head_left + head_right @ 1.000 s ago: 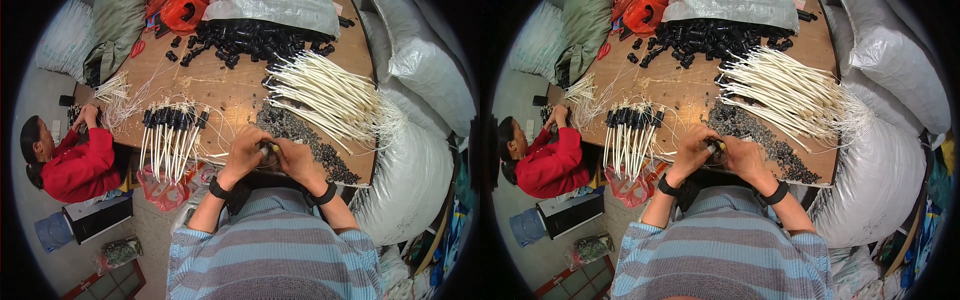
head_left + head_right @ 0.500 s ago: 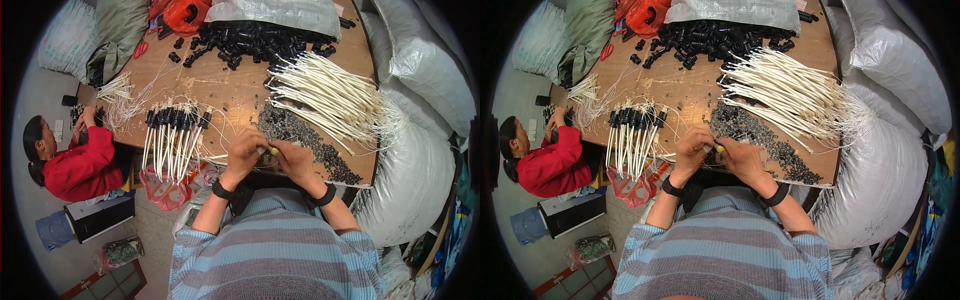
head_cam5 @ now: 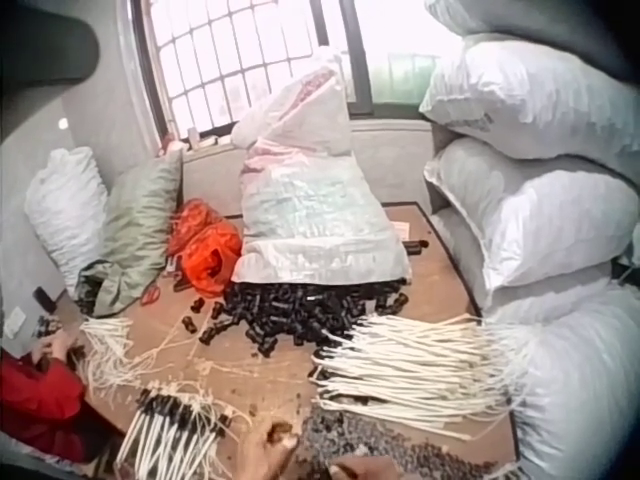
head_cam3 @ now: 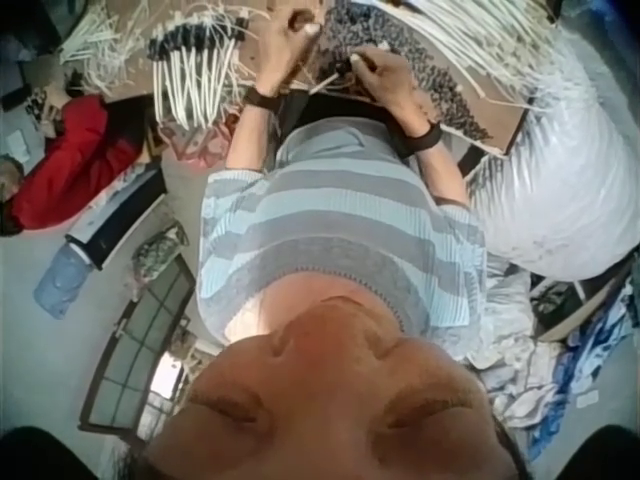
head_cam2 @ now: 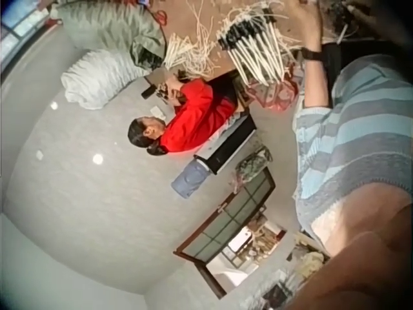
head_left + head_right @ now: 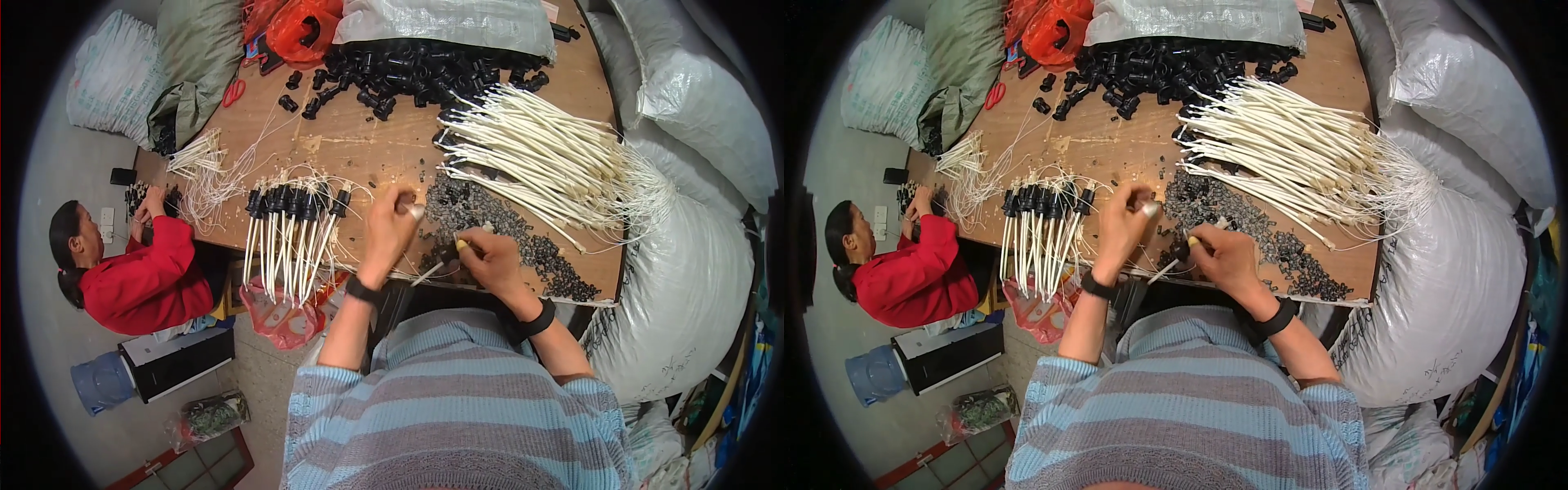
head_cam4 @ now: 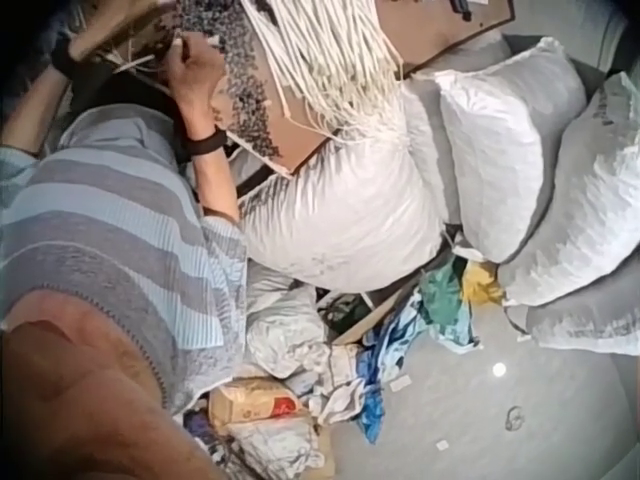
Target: The person picks up a white tube and a black connector, fits them together by hand, and then slides a small metal ring over the joint. They repeat this process for each assembly, handling components from the piles on the workspace.
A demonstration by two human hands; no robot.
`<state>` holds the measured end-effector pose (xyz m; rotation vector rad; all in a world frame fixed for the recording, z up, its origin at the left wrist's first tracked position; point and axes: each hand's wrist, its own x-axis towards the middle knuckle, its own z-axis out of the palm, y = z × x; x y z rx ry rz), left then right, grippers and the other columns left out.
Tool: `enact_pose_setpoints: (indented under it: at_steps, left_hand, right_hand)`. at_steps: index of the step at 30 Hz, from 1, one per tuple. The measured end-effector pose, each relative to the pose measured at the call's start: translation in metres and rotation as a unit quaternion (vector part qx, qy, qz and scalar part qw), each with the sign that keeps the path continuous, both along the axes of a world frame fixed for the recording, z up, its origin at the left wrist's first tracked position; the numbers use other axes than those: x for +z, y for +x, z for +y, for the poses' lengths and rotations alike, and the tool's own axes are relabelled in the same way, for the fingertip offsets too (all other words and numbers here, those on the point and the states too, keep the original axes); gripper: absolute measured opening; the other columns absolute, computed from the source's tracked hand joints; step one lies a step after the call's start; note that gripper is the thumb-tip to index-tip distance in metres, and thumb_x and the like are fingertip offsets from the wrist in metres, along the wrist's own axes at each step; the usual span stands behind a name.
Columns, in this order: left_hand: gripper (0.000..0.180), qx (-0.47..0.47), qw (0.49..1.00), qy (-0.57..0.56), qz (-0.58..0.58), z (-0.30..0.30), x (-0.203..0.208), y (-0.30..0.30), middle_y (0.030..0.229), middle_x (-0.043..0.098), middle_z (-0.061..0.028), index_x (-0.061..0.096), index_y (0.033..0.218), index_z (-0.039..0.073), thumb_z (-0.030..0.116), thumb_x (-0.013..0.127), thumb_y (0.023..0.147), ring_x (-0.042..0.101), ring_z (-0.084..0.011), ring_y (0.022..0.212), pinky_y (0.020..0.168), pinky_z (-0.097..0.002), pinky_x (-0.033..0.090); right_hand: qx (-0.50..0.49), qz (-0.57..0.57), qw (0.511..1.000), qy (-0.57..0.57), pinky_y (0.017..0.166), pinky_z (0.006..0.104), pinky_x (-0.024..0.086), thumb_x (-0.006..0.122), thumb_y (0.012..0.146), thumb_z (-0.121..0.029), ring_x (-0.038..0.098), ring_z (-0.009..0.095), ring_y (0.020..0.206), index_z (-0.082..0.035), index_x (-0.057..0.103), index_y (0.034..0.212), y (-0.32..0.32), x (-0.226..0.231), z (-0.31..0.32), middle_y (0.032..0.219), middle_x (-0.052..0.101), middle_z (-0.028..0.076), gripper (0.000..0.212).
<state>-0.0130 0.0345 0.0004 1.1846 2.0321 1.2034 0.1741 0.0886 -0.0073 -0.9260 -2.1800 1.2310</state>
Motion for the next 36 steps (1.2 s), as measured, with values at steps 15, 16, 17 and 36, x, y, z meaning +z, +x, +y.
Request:
enact_pose_setpoints:
  at_steps: [15,16,17,36]
  left_hand:
    - [0.034,-0.064,0.983,0.028,0.168,0.006,-0.022,-0.035,0.089,0.063,-0.0140,0.067,0.098,0.004,-0.007,0.061,0.066,0.059,-0.0308,0.081,0.074,-0.0401,0.048]
    - [0.033,-0.107,0.978,0.048,0.173,0.008,-0.023,-0.036,0.087,0.062,-0.0134,0.067,0.095,0.004,-0.008,0.061,0.066,0.059,-0.0308,0.082,0.074,-0.0399,0.048]
    - [0.033,-0.107,0.978,0.050,0.173,0.011,-0.025,-0.038,0.087,0.062,-0.0134,0.067,0.095,0.004,-0.008,0.061,0.066,0.059,-0.0308,0.082,0.074,-0.0399,0.048]
    - [0.019,-0.037,0.983,0.045,-0.175,0.007,-0.011,0.045,0.075,0.062,0.0028,0.068,0.087,0.001,-0.010,0.061,0.073,0.054,-0.0030,0.066,0.060,-0.0179,0.043]
  right_hand:
    - [-0.057,0.031,0.994,-0.093,0.050,0.0274,0.042,0.065,0.082,-0.013,0.055,0.012,0.052,-0.006,0.068,0.088,0.014,-0.010,0.014,0.061,0.060,0.008,0.010]
    - [-0.056,0.032,0.994,-0.092,0.050,0.0274,0.042,0.065,0.082,-0.013,0.055,0.012,0.052,-0.006,0.068,0.088,0.013,-0.009,0.014,0.061,0.060,0.008,0.010]
    - [-0.064,0.038,0.992,-0.098,0.050,0.0270,0.041,0.065,0.082,-0.013,0.054,0.011,0.052,-0.005,0.068,0.088,0.013,-0.010,0.014,0.060,0.059,0.008,0.010]
    - [-0.110,0.014,0.959,0.261,0.046,0.0383,0.042,0.063,0.081,-0.015,0.058,0.027,0.054,-0.011,0.058,0.076,-0.005,-0.002,0.000,0.064,0.056,0.007,0.008]
